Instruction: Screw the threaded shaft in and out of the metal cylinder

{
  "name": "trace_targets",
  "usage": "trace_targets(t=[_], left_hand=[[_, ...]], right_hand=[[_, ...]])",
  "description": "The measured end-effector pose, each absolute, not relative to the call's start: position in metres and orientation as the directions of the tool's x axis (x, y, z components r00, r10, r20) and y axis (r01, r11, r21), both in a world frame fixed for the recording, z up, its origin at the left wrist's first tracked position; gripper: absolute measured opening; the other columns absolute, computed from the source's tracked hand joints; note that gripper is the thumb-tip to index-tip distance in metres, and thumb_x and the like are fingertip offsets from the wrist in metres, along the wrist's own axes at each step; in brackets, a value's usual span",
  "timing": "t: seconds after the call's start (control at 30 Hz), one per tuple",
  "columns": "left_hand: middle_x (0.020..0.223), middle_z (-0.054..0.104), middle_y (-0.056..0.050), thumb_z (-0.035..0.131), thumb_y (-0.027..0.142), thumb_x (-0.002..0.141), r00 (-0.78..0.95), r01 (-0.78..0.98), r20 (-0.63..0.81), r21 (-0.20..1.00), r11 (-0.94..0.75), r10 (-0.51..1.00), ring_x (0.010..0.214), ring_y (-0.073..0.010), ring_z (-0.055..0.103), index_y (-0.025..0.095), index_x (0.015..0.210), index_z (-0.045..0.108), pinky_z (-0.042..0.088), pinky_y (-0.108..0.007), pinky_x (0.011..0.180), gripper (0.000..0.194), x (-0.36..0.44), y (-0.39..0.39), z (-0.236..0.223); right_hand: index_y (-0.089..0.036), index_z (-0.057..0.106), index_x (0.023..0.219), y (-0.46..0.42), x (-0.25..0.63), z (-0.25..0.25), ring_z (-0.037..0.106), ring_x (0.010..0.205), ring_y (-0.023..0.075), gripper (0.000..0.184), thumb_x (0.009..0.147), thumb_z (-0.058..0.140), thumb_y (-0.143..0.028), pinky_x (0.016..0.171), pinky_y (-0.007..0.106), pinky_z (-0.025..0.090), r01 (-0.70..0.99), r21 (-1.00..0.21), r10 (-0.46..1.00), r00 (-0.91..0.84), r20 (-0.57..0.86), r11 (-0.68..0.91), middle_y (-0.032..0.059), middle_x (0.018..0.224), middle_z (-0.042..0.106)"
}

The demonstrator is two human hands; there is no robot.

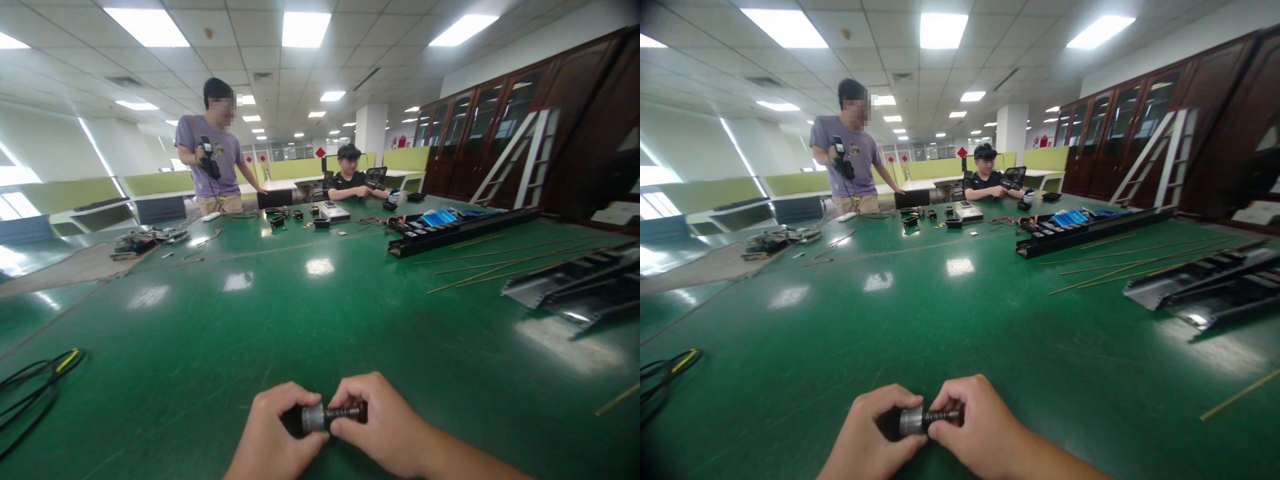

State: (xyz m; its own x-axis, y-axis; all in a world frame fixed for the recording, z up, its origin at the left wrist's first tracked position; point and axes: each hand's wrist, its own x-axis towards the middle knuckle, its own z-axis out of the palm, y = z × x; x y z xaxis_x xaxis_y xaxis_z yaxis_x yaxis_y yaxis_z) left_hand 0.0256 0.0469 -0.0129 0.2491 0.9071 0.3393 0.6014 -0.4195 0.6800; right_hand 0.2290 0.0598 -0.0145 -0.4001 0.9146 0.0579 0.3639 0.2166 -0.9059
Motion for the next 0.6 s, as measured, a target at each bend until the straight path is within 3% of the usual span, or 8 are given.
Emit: trace_targets(t=[0.6], left_hand=[[0.078,0.075,0.002,0.079,0.012,0.061,0.238,0.614,0.304,0.688,-0.385,0.922,0.072,-0.0173,0.071,0.024,0.081,0.074,0.053,-0.024,0.069,0.024,0.0267,0.047,-0.0086]], right_hand=[[-0.014,0.071,0.076,0.0594,0.2291,-0.0162,0.052,0.058,0.0111,0.008,0.069,0.07,-0.016,0.054,0.02,0.034,0.351,-0.916,0.917,-0.397,0.041,0.193,-0.0022,0.063,0.062]])
